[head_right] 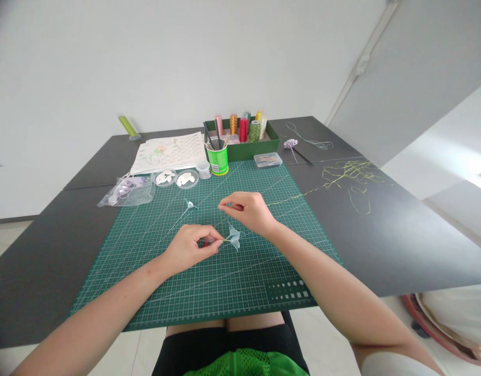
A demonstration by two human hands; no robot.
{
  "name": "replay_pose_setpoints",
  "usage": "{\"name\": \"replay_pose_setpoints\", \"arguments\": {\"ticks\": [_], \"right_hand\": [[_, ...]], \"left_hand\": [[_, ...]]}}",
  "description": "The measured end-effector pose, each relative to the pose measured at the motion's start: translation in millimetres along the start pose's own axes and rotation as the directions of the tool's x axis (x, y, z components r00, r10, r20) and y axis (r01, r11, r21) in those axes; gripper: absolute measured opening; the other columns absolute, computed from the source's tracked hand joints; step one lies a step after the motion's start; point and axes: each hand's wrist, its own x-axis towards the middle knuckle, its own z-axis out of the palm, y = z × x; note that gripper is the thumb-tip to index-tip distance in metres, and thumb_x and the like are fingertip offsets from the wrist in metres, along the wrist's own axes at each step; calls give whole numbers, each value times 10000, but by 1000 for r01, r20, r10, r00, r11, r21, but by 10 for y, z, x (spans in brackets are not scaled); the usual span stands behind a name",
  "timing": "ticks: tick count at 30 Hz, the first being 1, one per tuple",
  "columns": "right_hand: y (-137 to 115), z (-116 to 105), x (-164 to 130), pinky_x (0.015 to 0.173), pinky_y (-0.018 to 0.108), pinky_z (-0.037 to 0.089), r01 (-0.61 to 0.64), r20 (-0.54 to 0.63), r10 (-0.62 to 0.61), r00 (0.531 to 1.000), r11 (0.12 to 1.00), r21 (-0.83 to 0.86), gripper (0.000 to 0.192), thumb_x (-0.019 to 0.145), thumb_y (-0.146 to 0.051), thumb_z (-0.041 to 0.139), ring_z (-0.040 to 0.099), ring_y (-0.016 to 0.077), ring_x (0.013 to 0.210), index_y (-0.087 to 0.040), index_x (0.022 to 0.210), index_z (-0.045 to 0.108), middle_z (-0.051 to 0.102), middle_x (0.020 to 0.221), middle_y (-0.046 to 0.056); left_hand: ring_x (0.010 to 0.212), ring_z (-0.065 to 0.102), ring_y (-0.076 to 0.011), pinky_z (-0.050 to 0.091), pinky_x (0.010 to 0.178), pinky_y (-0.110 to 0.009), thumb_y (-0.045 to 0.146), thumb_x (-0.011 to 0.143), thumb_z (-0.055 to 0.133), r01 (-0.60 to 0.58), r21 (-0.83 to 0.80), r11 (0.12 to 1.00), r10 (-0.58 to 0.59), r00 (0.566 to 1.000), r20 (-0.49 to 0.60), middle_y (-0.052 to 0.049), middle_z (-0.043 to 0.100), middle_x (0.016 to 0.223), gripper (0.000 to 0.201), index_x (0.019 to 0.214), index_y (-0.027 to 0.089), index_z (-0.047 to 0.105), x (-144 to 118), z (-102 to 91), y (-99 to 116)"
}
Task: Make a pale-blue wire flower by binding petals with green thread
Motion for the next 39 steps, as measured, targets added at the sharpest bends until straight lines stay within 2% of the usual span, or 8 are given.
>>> {"name": "replay_pose_setpoints", "arguments": {"ticks": [5, 13, 16, 19, 27, 39], "right_hand": [[131, 51, 17, 536, 247, 313, -119, 80, 116, 990, 992, 29, 306, 906, -431, 647, 368, 90, 520, -164, 841, 784, 494, 552, -32], [198, 91, 31, 537, 251, 279, -218, 150, 212, 966, 975, 30, 287, 888, -385, 633, 349, 92, 516, -153, 825, 789, 437, 515, -44], [174, 89, 27, 542, 253, 275, -221, 169, 214, 962, 975, 24, 262, 887, -352, 632, 344, 90, 509, -150, 857, 797, 418, 510, -51], [158, 93, 15, 547, 251, 286, -218, 188, 208, 960, 976, 32, 244, 887, -331, 635, 358, 89, 514, -149, 864, 796, 464, 534, -42], [158, 132, -11, 548, 248, 315, -205, 201, 193, 960, 978, 43, 261, 895, -360, 642, 397, 92, 526, -156, 866, 801, 538, 562, -23], [9, 111, -14, 552, 245, 327, -192, 245, 169, 955, 979, 73, 205, 889, -285, 647, 373, 84, 515, -159, 850, 804, 482, 537, -39]], "left_hand": [[591, 667, -131, 498, 594, -237, 238, 872, 633, 15, -118, 993, -23, 998, -61, 14, 748, 659, 122, 794, 210, 722, -10, -30, 14], [525, 628, -123, 432, 517, -227, 259, 864, 642, 47, -151, 987, -90, 952, -294, 10, 728, 601, 118, 801, 197, 720, 39, -142, -17], [538, 629, -123, 419, 521, -228, 265, 874, 636, 48, -154, 987, -100, 931, -352, 7, 726, 611, 132, 797, 194, 715, 49, -192, -15], [538, 617, -119, 420, 528, -227, 265, 878, 635, 45, -150, 988, -101, 914, -394, 11, 721, 611, 134, 793, 191, 708, 50, -217, -17], [541, 595, -108, 432, 527, -214, 255, 886, 629, 66, -117, 991, -113, 883, -456, 18, 720, 637, 138, 785, 193, 699, 57, -242, -43], [537, 607, -106, 434, 526, -208, 271, 883, 643, 97, -114, 989, -144, 829, -541, 21, 724, 634, 130, 804, 193, 712, 91, -292, -97]]}}
